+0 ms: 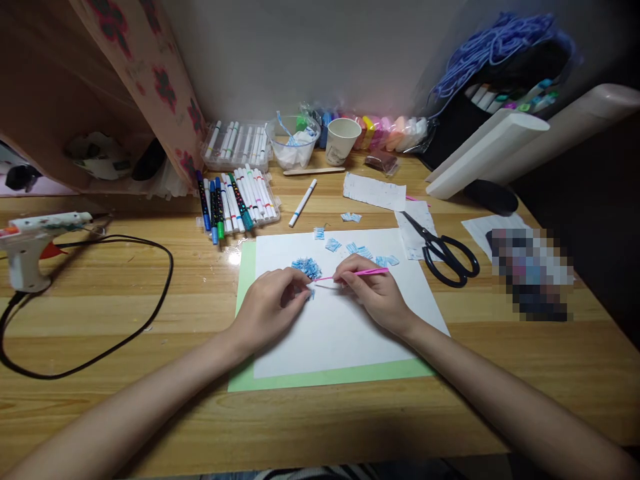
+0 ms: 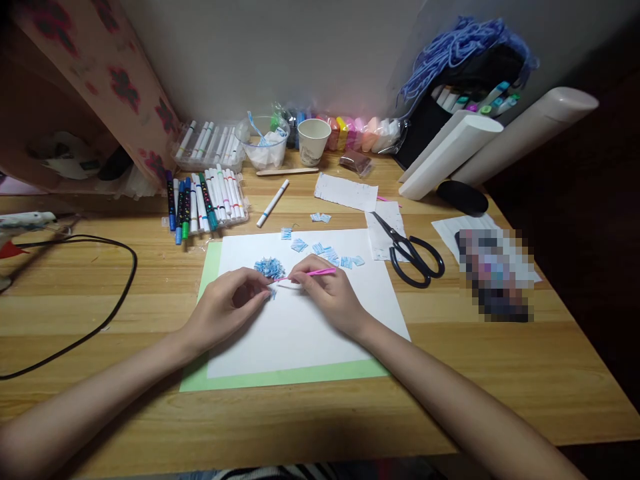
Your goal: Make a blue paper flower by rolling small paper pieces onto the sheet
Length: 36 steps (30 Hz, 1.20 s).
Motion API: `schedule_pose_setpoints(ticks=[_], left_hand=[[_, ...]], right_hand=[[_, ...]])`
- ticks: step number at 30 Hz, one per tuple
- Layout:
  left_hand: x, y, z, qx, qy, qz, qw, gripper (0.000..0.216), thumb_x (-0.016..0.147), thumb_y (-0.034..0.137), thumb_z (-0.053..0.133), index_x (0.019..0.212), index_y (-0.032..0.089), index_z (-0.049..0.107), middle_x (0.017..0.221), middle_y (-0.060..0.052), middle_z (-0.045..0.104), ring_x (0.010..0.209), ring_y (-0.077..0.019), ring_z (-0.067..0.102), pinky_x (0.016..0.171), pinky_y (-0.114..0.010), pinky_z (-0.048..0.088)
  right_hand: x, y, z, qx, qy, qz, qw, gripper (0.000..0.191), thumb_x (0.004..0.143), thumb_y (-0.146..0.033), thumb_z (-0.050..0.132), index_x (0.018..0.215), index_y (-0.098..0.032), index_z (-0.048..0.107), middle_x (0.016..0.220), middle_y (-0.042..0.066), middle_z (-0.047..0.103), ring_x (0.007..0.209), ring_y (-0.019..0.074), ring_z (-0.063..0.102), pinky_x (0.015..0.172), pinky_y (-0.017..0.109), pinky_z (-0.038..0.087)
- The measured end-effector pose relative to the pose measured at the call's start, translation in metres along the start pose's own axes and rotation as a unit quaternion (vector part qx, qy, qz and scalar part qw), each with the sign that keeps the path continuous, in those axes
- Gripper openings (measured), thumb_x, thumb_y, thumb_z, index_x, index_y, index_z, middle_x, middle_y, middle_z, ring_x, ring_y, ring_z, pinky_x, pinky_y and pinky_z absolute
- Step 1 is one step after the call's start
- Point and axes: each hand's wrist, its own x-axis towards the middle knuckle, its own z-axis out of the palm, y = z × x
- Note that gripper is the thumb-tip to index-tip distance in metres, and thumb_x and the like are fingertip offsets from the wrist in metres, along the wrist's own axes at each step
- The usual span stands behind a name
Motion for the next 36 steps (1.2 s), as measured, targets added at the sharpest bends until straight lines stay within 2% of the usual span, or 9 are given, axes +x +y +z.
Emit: schedule_pose_setpoints(ticks=[7, 14, 18, 26, 36], left_hand=[[-0.001, -0.003, -0.001, -0.026, -0.007, -0.013, 1.0, 0.012, 0.085, 0.024, 0.055, 0.093, 0.02, 0.062, 0.077, 0.0, 0.063, 0.066, -0.0123, 0.052, 0.063, -0.024, 0.04], [0.0, -0.003, 0.001, -0.048, 0.002, -0.027, 0.998, 0.011, 0.084, 0.024, 0.056, 0.093, 0.019, 0.062, 0.073, 0.0, 0.061, 0.064, -0.0113, 0.051, 0.06, -0.023, 0.038], [0.0, -0.002, 0.001, -0.063, 0.005, -0.035, 0.997, 0.012, 0.084, 0.024, 0.057, 0.093, 0.019, 0.062, 0.074, 0.0, 0.062, 0.064, -0.0108, 0.05, 0.059, -0.023, 0.038], [0.005, -0.001, 0.005, -0.057, 0.02, -0.028, 0.998, 0.01, 0.084, 0.022, 0.057, 0.092, 0.019, 0.061, 0.075, 0.0, 0.062, 0.065, -0.0108, 0.052, 0.06, -0.022, 0.039], [0.016, 0.009, 0.014, 0.068, 0.094, 0.033, 0.993, 0.007, 0.079, 0.016, 0.06, 0.084, 0.02, 0.06, 0.076, 0.002, 0.068, 0.064, -0.0109, 0.056, 0.059, -0.023, 0.041]], right_hand=[[-0.003, -0.001, 0.002, -0.087, -0.045, -0.076, 0.992, 0.015, 0.093, -0.025, 0.048, 0.089, -0.024, 0.062, 0.085, 0.003, 0.063, 0.083, 0.0172, 0.058, 0.075, 0.033, 0.045], [-0.007, 0.001, 0.004, -0.137, -0.018, -0.137, 0.981, 0.013, 0.091, -0.018, 0.049, 0.091, -0.023, 0.06, 0.085, 0.003, 0.063, 0.083, 0.0171, 0.057, 0.075, 0.034, 0.045], [-0.006, 0.001, 0.004, -0.148, 0.009, -0.133, 0.98, 0.013, 0.091, -0.016, 0.049, 0.091, -0.023, 0.06, 0.083, 0.003, 0.063, 0.082, 0.0168, 0.057, 0.075, 0.033, 0.044], [-0.006, 0.0, 0.004, -0.155, 0.012, -0.134, 0.979, 0.013, 0.092, -0.018, 0.048, 0.09, -0.023, 0.06, 0.084, 0.004, 0.064, 0.082, 0.0172, 0.057, 0.075, 0.033, 0.045], [-0.006, 0.002, 0.004, -0.148, 0.028, -0.164, 0.975, 0.013, 0.091, -0.014, 0.049, 0.09, -0.02, 0.06, 0.081, 0.002, 0.062, 0.079, 0.0148, 0.056, 0.072, 0.03, 0.044]])
